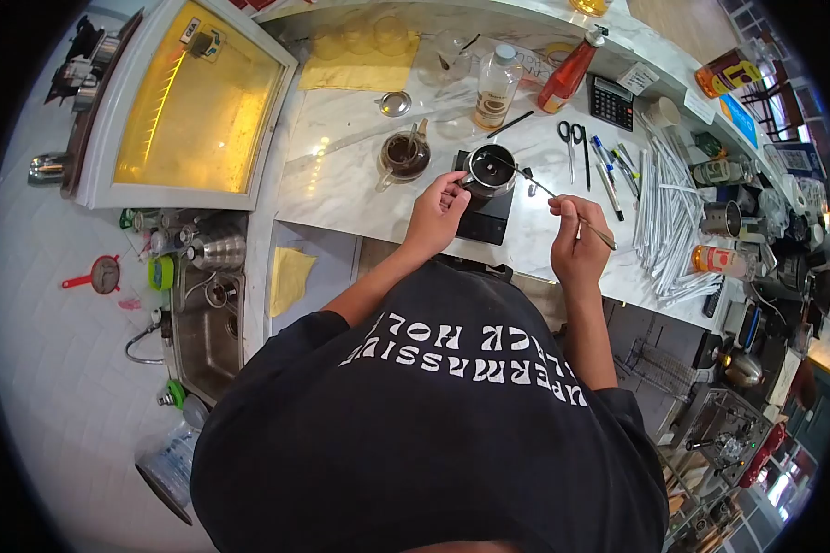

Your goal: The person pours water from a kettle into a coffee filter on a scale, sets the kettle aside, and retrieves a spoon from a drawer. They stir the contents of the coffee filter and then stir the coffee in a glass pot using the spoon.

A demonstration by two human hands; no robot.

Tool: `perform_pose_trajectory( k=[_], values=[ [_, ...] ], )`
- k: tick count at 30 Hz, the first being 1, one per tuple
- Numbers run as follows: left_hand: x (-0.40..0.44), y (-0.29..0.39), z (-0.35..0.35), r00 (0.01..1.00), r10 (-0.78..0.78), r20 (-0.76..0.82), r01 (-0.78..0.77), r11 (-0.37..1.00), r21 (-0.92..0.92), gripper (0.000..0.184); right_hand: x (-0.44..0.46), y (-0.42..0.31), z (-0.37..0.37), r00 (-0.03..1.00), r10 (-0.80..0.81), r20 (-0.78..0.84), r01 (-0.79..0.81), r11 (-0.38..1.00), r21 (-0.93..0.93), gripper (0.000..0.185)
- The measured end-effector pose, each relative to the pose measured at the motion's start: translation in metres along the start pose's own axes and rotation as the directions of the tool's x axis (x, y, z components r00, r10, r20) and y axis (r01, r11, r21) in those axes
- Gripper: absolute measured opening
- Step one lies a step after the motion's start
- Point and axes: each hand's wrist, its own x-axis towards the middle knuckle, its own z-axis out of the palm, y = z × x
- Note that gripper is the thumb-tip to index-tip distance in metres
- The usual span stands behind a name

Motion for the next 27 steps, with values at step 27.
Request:
perform_pose_trajectory(
  k=[27],
  values=[
    [-0.048,-0.032,0.016,0.973,-0.041,-0.229,0.034,0.999,-0.033,0.047,0.007,0.014,-0.025,0.972,0.155,-0.179,-0.078,0.924,0.375,0.021]
  ],
)
